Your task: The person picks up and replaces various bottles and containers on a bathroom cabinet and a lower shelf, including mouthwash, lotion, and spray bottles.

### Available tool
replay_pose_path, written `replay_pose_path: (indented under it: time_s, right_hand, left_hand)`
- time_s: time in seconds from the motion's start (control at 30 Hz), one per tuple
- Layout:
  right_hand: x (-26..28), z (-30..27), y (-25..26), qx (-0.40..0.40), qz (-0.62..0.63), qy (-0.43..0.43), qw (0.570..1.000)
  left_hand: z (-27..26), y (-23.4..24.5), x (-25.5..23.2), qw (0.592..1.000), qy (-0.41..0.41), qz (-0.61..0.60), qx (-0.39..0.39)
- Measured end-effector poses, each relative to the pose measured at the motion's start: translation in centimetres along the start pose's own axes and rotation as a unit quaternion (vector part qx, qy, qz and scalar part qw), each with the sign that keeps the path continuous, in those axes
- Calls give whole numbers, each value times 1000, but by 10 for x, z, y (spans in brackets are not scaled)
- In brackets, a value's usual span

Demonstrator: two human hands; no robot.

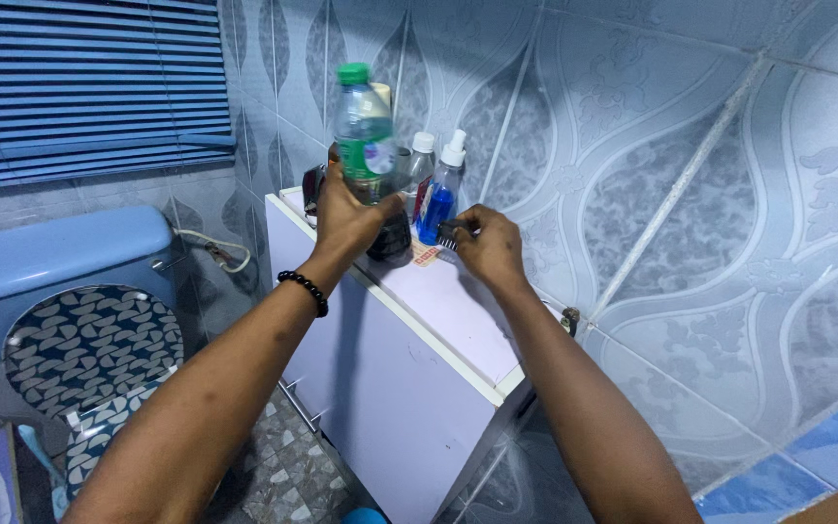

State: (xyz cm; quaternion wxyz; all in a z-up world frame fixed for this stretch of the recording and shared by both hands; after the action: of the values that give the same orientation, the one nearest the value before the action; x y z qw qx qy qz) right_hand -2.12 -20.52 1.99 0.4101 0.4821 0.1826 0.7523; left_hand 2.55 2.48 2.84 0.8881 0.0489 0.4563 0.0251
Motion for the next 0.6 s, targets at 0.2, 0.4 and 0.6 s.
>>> replay_pose_path:
  time_s: [0.2,0.4,0.6]
  right_hand:
    - [23,-5,11,13,82,13,996]
    - [52,-13,-4,80,183,-14,980]
    - [77,-24,-20,148,231,1,962]
  left_hand:
    - [-18,15,-1,945,88,-296,104]
    - [-55,20,-19,881,148,-345,287]
    - [-74,21,-19,863,146,-346,337]
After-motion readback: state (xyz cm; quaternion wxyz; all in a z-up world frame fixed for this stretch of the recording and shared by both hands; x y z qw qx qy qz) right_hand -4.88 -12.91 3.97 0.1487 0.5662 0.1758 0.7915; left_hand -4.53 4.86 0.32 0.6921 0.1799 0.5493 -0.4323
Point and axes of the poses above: each hand's wrist, its own z-axis towards the middle knuckle, its own y-axis out of the back of the hand, x = y × z, the point moved 6 cm from there along z, towards the middle knuckle, and after that the axes turned 7 degrees about x, right-handed, at the moved point
